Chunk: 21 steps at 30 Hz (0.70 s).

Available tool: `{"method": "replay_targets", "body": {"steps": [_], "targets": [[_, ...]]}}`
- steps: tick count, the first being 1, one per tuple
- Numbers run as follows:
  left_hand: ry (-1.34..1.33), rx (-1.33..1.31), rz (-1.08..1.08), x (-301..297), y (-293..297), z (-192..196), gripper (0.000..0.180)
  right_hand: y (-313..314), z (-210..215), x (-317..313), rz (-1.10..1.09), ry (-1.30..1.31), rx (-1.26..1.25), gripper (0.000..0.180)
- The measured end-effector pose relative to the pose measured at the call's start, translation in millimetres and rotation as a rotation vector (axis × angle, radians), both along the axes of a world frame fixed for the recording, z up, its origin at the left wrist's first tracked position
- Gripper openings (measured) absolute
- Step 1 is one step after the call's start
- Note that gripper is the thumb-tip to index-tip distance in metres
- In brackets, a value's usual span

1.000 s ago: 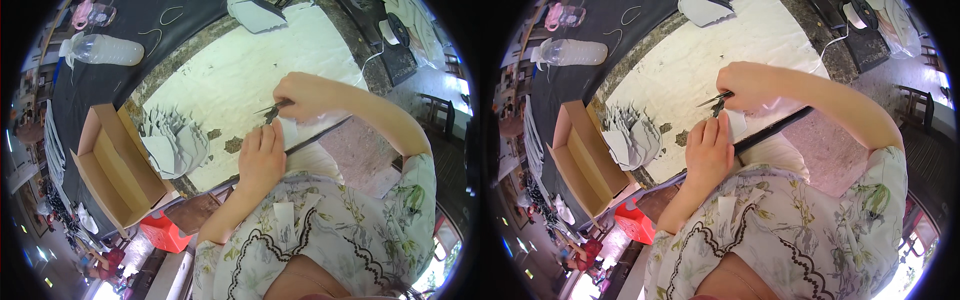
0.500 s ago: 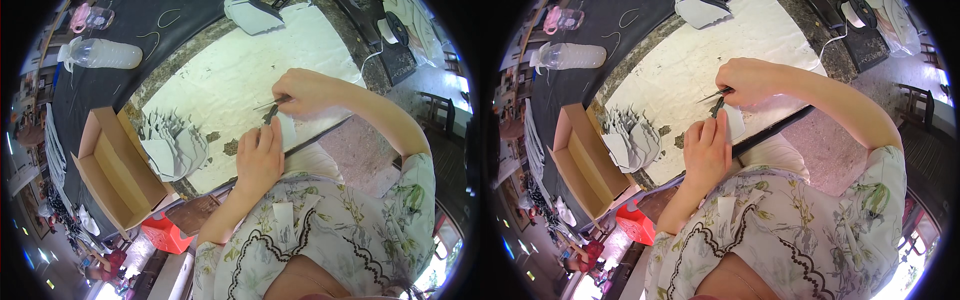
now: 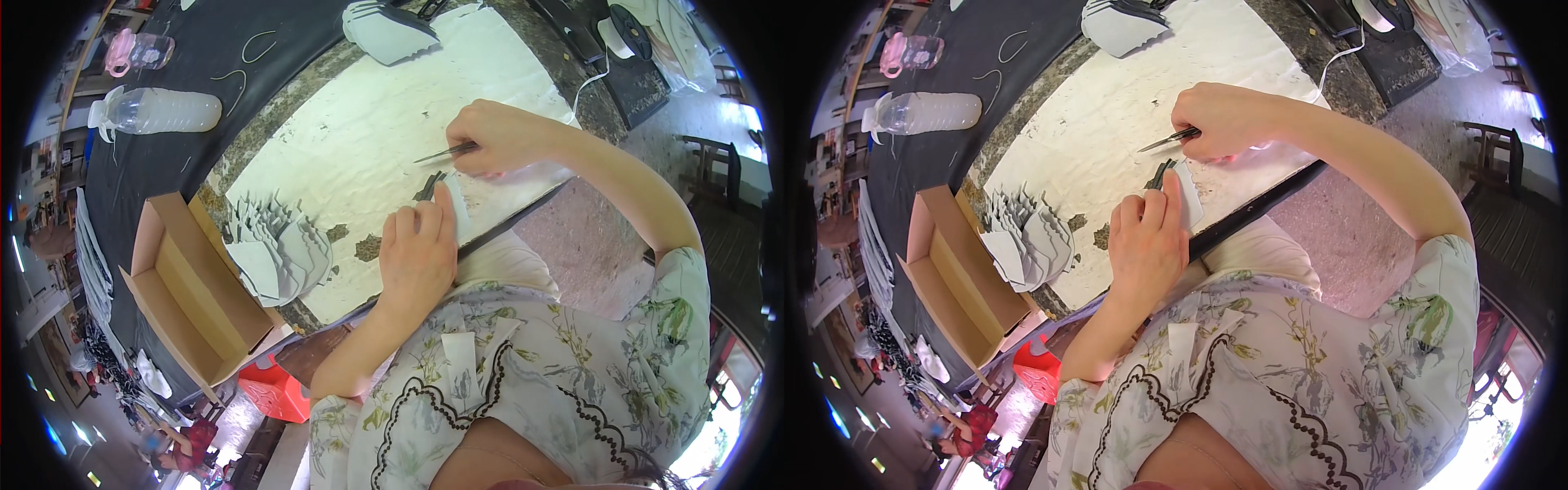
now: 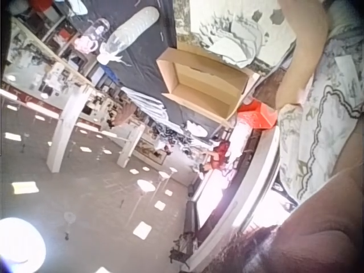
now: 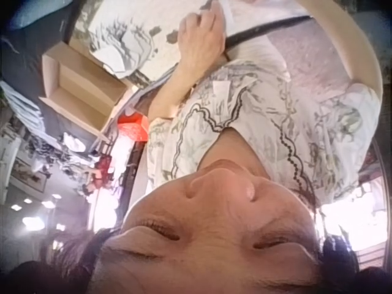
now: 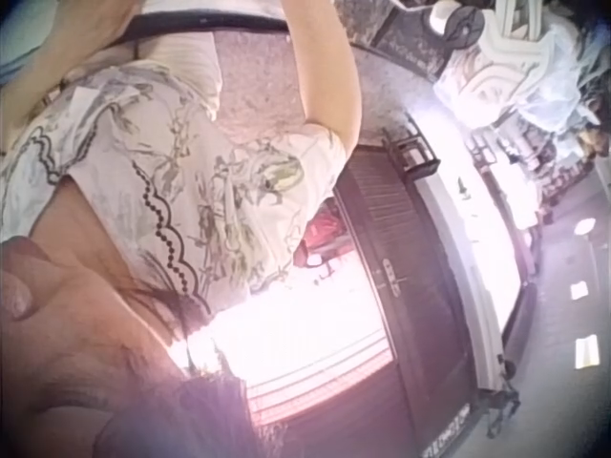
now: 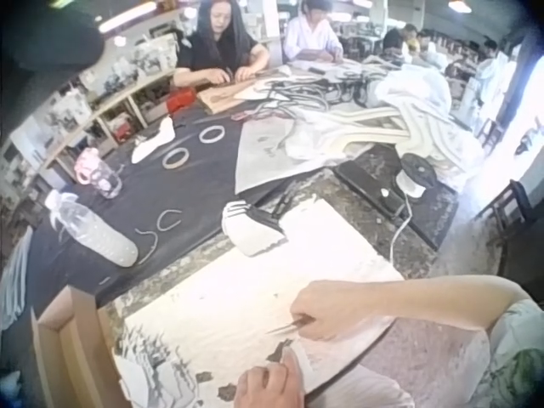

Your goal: Trimming excess threads and finishing the edges of shoe upper components using small hand scissors.

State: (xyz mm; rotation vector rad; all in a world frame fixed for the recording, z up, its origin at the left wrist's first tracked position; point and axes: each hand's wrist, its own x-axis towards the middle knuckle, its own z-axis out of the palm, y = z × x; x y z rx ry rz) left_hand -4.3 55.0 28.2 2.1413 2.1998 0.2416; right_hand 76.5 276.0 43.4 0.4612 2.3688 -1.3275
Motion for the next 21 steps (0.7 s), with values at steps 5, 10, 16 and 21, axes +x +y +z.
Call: {"method": "replay_targets", "body": {"steps": [5, 10, 16, 21], "targets": [[0.011, -0.004, -0.009, 0, 9, 5, 0.064, -12, -3, 5, 0.040, 0.180, 0.286, 0.018], [0.000, -0.133, -0.019, 1, 15, 10, 0.079, -5, -2, 17, -0.106, 0.100, 0.488, 0.024], [-0.046, 0.047, 0.069, 2, -2, -5, 0.073, -52, 36, 69, -0.735, 0.101, 0.480, 0.032], [-0.031, 0.111, 0.074, 9, -1, -4, 0.064, -109, -11, 64, -0.643, 0.137, 0.599, 0.030]]}}
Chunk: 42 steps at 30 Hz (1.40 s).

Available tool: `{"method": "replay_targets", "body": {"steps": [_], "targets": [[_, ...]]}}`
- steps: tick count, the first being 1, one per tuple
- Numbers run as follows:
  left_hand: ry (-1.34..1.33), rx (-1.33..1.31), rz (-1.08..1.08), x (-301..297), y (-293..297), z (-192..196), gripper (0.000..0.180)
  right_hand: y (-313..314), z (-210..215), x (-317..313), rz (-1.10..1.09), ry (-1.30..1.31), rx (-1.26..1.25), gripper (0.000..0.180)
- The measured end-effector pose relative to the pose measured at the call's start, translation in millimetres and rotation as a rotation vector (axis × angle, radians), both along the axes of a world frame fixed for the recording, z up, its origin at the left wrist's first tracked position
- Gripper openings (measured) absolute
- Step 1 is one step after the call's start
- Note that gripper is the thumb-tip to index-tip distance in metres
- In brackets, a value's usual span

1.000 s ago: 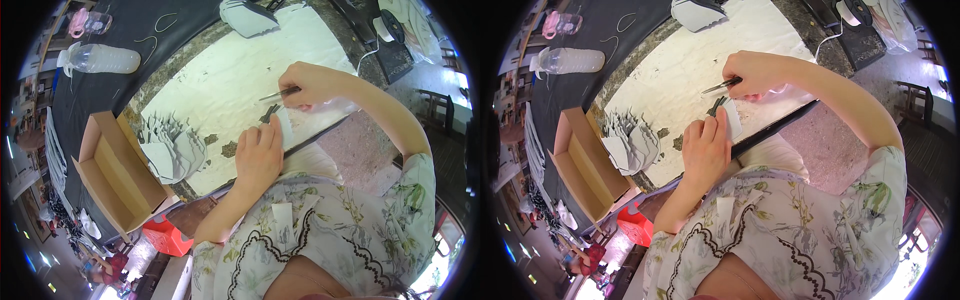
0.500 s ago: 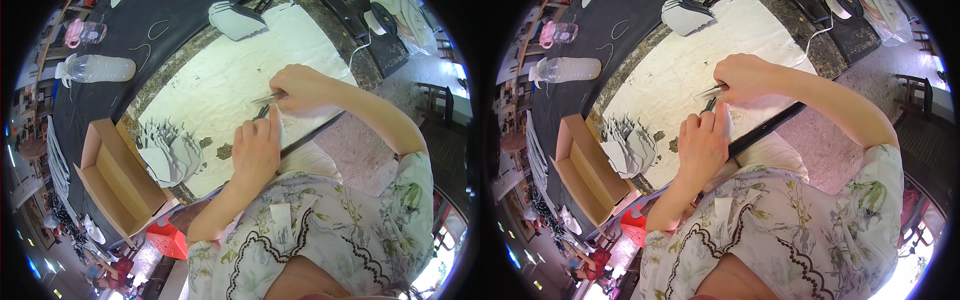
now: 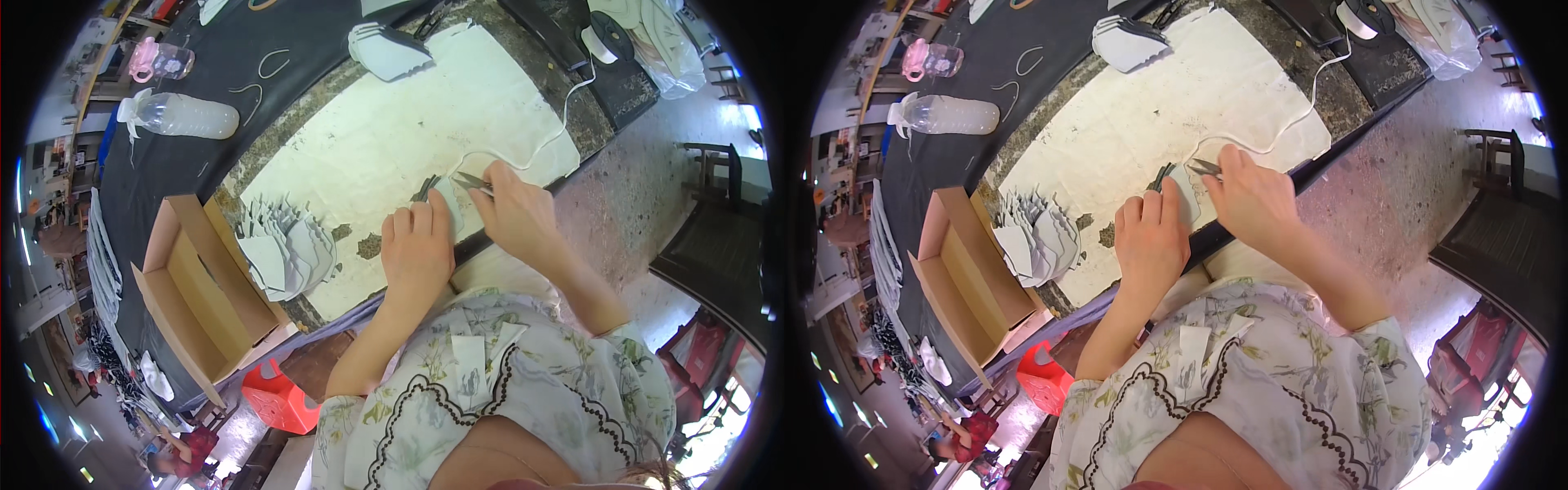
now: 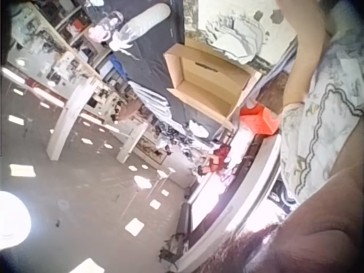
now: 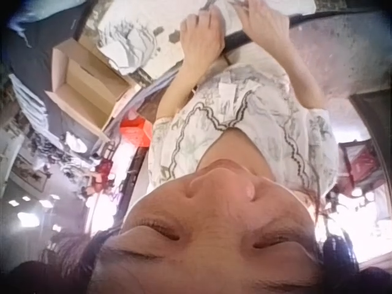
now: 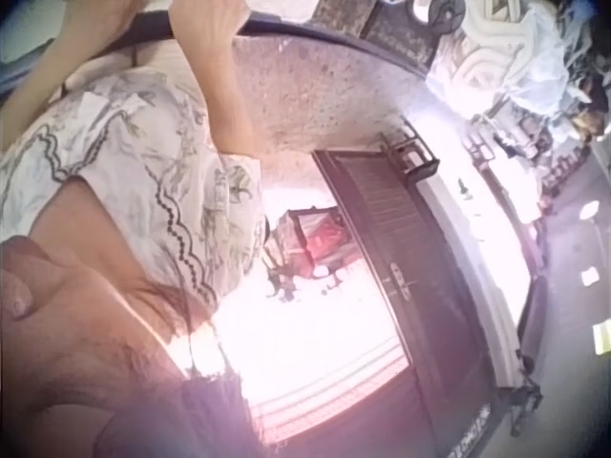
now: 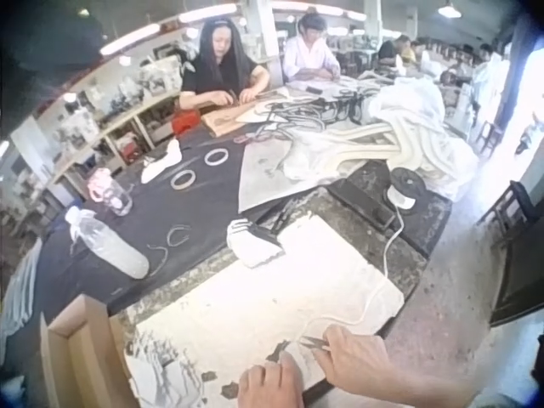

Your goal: Trimming excess threads and finishing the edges of shoe upper components using small hand scissors.

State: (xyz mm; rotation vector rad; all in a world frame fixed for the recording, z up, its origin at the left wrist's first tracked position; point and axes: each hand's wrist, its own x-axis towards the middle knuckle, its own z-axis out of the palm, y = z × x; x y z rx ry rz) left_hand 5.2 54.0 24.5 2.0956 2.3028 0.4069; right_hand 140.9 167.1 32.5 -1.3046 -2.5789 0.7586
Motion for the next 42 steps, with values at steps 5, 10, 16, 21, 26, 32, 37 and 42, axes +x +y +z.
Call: {"method": "replay_targets", "body": {"steps": [5, 10, 16, 21, 26, 32, 37, 42], "targets": [[0.013, 0.003, 0.002, -1, 1, -2, 0.059, 13, -13, -22, -0.039, 0.084, 0.061, 0.028], [-0.059, 0.055, 0.017, 0, -6, -1, 0.055, 19, -24, -8, -0.056, 0.370, -0.055, 0.031], [-0.092, 0.086, -0.046, -11, -11, 0, 0.039, 53, 14, 15, -0.214, 1.088, -1.641, 0.053], [-0.200, 0.130, -0.043, -21, -10, 1, 0.023, 76, 0, 13, -0.059, 0.787, -1.156, 0.040], [-0.300, 0.273, 0.056, -29, -7, -8, 0.015, 60, -19, -7, 0.159, 0.213, 0.042, 0.024], [-1.221, 0.527, 0.586, -73, -22, 12, 0.013, 70, -18, -9, 0.298, 0.565, -0.047, 0.011], [-0.138, 0.395, 0.044, -44, -7, -3, 0.022, 32, 23, -36, 0.048, 0.692, -1.009, 0.019], [-0.964, 0.252, 0.458, -41, -1, -9, 0.011, 2, -15, -40, 0.143, 0.426, -0.632, 0.024]]}}
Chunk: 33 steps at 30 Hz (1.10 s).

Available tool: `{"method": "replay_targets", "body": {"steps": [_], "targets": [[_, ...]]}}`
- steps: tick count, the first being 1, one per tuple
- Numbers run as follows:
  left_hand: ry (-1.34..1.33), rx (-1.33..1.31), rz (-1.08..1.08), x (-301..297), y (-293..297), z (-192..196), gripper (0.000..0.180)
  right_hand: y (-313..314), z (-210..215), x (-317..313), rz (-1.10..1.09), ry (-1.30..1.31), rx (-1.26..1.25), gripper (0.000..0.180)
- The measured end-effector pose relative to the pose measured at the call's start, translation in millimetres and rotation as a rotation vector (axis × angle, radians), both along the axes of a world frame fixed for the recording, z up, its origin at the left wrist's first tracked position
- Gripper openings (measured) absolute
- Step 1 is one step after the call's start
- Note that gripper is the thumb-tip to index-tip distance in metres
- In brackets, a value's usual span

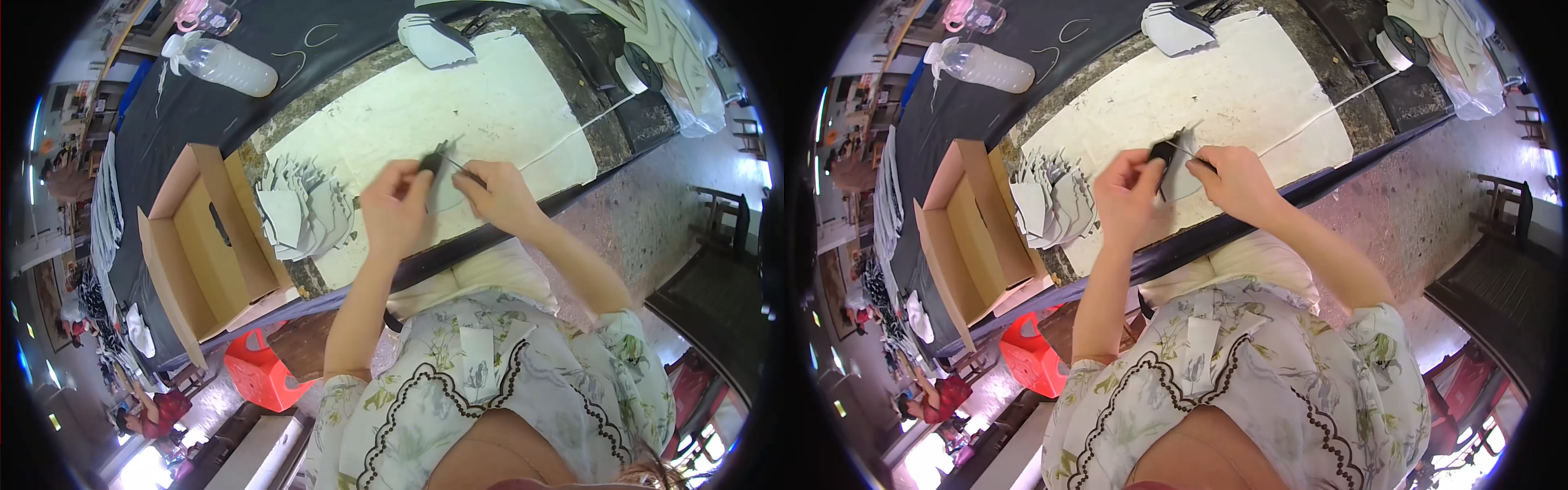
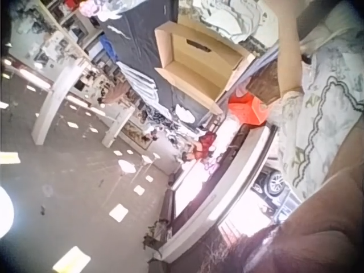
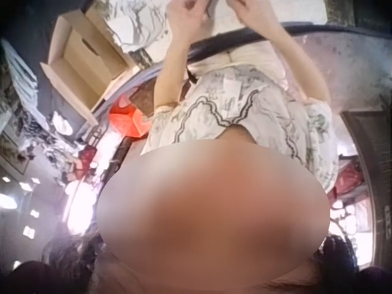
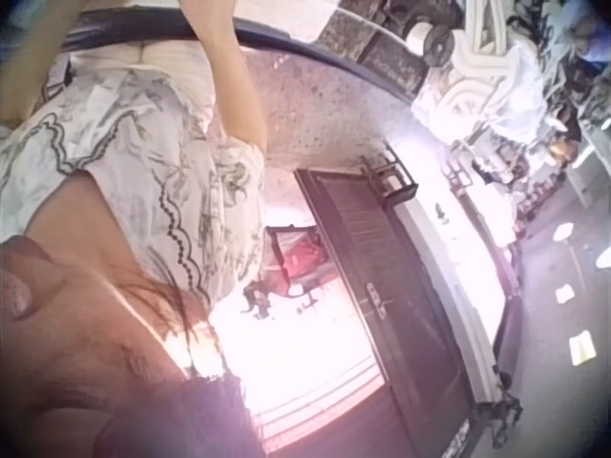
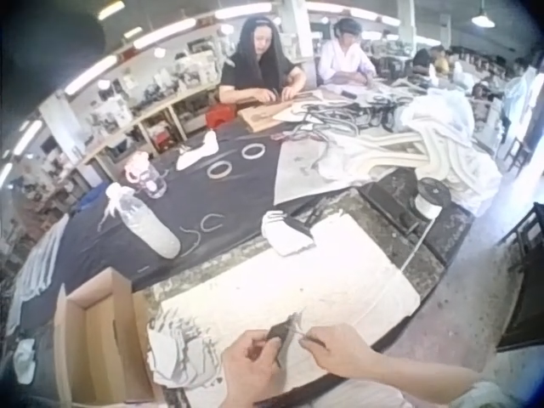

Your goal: Trimming excess threads and finishing the edges of shoe upper components using small hand scissors.

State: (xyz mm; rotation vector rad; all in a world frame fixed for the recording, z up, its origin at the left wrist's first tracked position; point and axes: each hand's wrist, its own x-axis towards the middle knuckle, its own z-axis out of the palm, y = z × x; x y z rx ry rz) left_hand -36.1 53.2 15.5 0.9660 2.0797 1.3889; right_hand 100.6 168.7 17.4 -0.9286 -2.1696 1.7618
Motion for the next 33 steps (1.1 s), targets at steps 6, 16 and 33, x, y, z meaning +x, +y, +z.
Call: {"method": "replay_targets", "body": {"steps": [6, 16, 33], "targets": [[1.016, 0.392, 0.486, -69, -64, 50, 0.021, 19, 14, 5, -0.011, -0.090, -0.187, 0.021], [0.235, 0.100, 0.053, 7, -56, 35, 0.020, 26, 37, -1, 0.211, 0.141, -0.843, 0.020], [0.711, 0.017, -0.510, 32, -38, -3, 0.037, 41, 90, -9, 0.288, 0.125, -0.091, 0.007]]}}
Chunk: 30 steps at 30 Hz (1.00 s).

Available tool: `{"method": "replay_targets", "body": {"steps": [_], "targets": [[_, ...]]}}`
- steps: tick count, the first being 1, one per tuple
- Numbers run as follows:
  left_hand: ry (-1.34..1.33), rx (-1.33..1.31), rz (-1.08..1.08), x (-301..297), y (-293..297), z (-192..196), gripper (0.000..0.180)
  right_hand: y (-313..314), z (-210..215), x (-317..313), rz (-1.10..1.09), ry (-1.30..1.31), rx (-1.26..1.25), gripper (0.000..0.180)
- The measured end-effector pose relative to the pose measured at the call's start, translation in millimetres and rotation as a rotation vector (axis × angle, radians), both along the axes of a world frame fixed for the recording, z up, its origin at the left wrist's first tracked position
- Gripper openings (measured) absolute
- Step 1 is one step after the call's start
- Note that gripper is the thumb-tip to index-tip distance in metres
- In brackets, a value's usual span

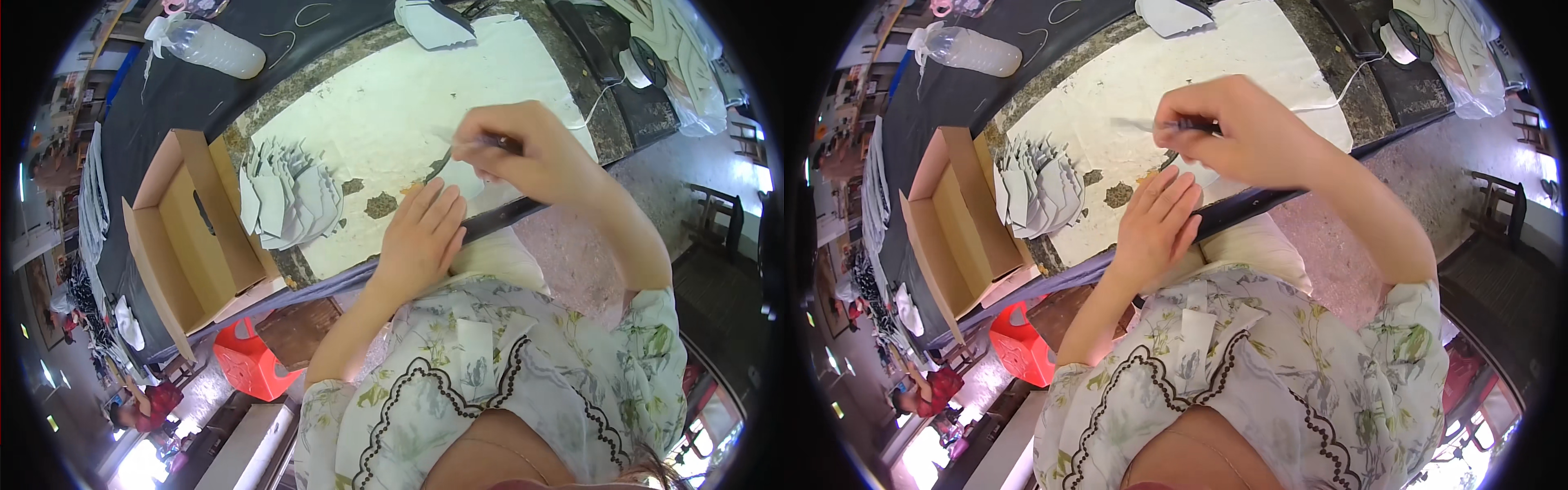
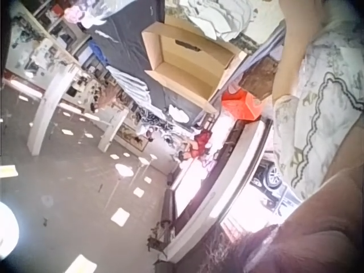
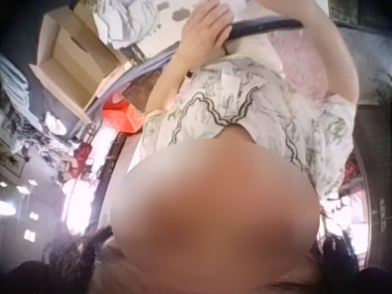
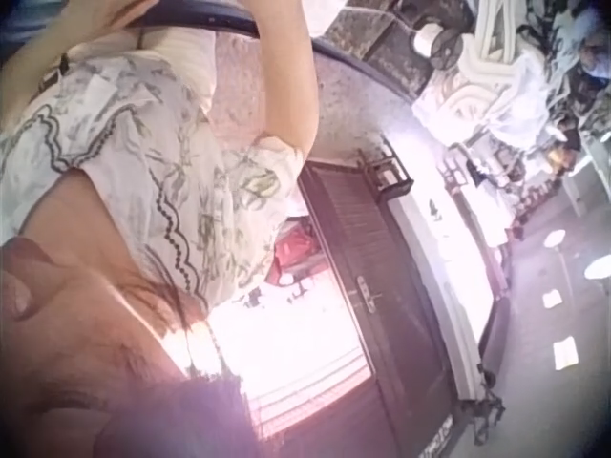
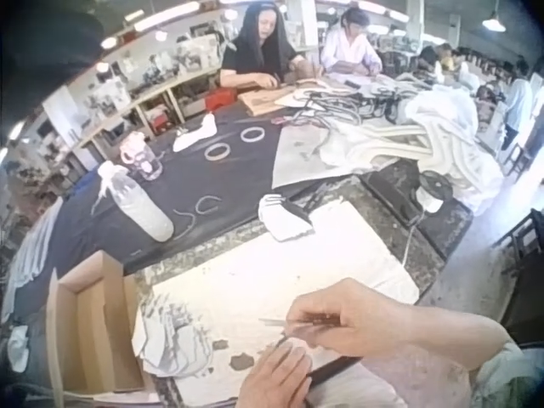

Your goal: Trimming excess threads and finishing the edges of shoe upper components using small hand scissors.

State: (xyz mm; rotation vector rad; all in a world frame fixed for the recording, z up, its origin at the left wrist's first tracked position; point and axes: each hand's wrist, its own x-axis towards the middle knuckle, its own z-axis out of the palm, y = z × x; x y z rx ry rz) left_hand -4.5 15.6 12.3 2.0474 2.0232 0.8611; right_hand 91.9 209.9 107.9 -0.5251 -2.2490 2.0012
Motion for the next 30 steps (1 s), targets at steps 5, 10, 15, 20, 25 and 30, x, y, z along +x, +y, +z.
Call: {"method": "replay_targets", "body": {"steps": [5, 10, 15, 20, 25, 30], "targets": [[-0.052, 0.170, 0.058, -7, -5, -5, 0.036, 11, -48, -9, 0.048, -0.171, -0.177, 0.018], [0.070, 0.101, 0.164, -2, -5, -11, 0.035, 21, -72, -13, 0.120, -0.313, 0.052, 0.018], [0.080, 0.113, 0.183, 0, -5, -13, 0.035, 6, -86, -26, 0.284, -0.213, 0.143, 0.020], [0.066, 0.132, 0.192, -2, -9, -17, 0.033, 2, -82, -29, 0.347, -0.296, 0.099, 0.020], [0.007, 0.136, 0.219, -1, -10, -18, 0.029, -2, -82, -28, 0.276, -0.332, 0.189, 0.021], [-0.021, 0.146, 0.290, 1, -6, -15, 0.027, -4, -84, -28, 0.280, -0.316, 0.226, 0.023]]}}
